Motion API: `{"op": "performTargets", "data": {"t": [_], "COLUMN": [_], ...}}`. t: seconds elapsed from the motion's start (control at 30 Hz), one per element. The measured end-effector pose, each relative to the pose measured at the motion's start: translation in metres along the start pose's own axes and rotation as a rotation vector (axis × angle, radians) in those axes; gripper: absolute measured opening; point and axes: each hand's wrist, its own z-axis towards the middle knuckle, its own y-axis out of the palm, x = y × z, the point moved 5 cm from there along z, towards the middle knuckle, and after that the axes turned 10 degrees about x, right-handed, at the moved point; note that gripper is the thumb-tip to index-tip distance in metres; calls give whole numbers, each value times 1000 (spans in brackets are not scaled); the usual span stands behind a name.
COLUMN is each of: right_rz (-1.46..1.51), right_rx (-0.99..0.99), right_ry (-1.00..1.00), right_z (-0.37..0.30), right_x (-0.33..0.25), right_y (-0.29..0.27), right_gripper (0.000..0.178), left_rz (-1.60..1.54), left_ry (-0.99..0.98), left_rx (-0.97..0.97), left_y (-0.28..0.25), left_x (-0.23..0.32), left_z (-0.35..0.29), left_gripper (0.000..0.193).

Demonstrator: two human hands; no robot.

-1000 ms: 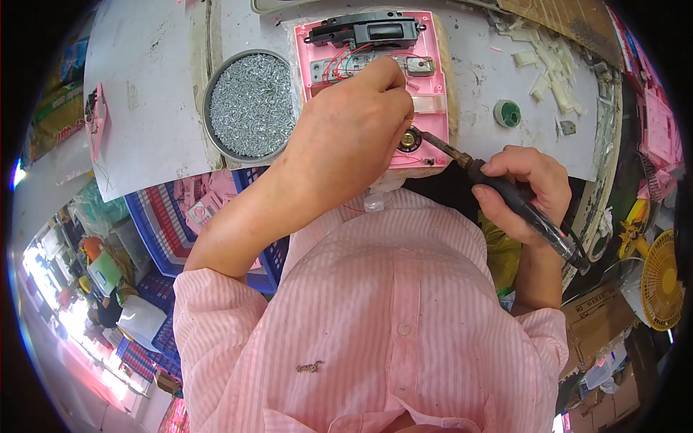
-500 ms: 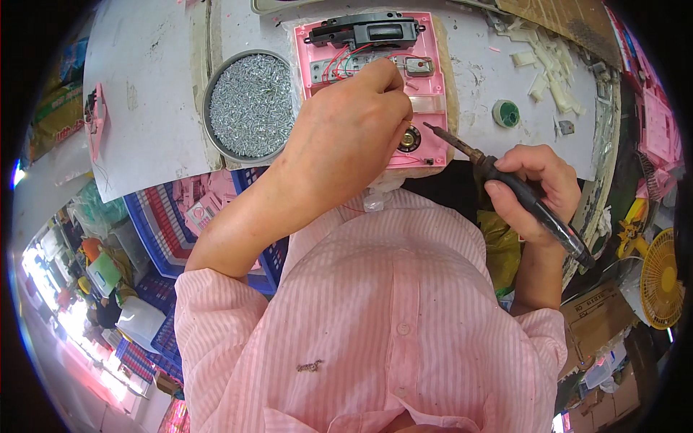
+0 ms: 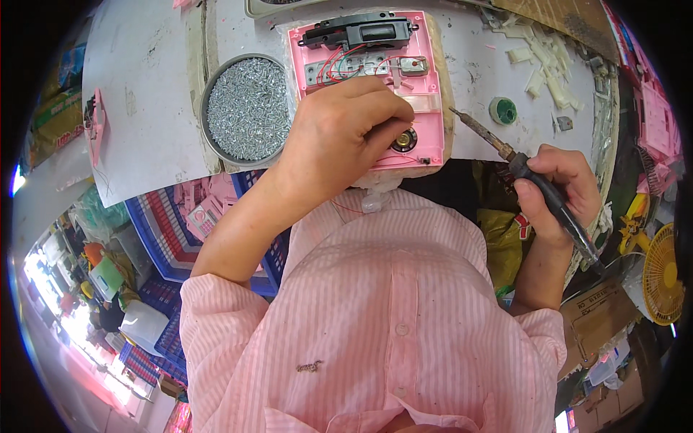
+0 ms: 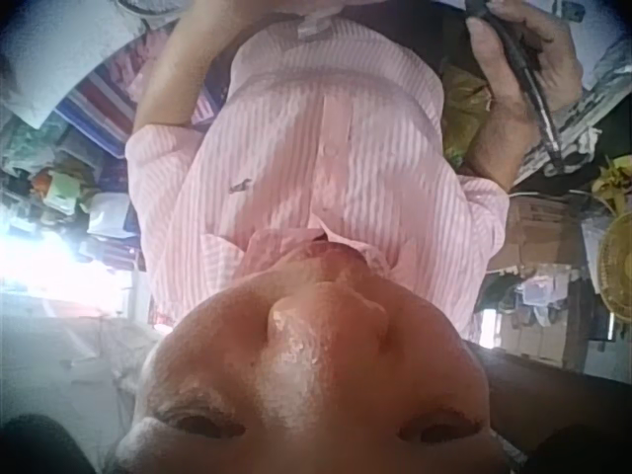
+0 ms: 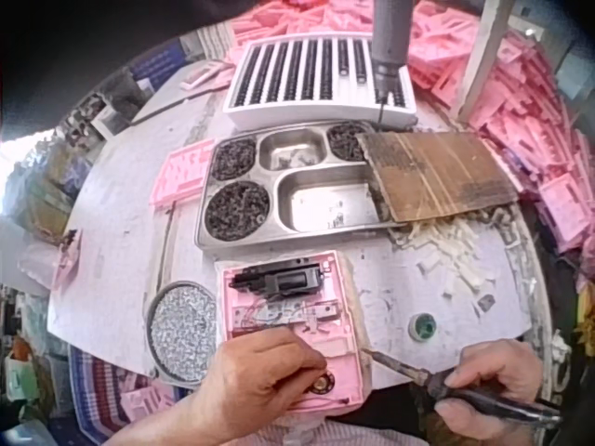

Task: The recorder is assembling a pink plastic electronic toy by soldering wires and screwing parts together.

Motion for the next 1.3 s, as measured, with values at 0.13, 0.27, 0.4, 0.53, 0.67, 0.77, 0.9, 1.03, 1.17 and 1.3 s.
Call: {"op": "performTargets", "data": {"t": [0.13,0.27,0.4,0.53,0.67,0.77,0.9,1.03,1.17,1.3], "right_rz": [-39,-121,-144,-143,-128,-135,-146,-134,-95,-49], "right_rx": [-18,-66,-104,-147,-141,-169,-188,-196,-193,-102], "right_ry": [2,-27,-54,-48,-14,-45,-56,-36,156,286], "right_z": [-1,1,2,2,3,5,8,8,6,5], "right_x": [-3,-6,-6,-4,-3,-5,-7,-5,-2,-4], "right_y": [3,9,18,24,29,29,30,33,33,22], "right_gripper": [29,29,28,27,26,26,26,25,25,25], "left_rz": [8,94,190,268,336,371,382,386,380,388], "left_ry": [108,139,170,179,195,213,234,256,295,305], "left_rx": [-36,-80,-119,-170,-216,-220,-239,-255,-274,-279], "left_y": [3,6,8,7,8,9,10,12,12,11], "left_x": [5,10,10,14,17,19,21,22,24,24], "left_z": [0,-2,-3,-1,2,3,4,5,7,7], "left_gripper": [17,20,21,22,20,17,15,15,15,15]}}
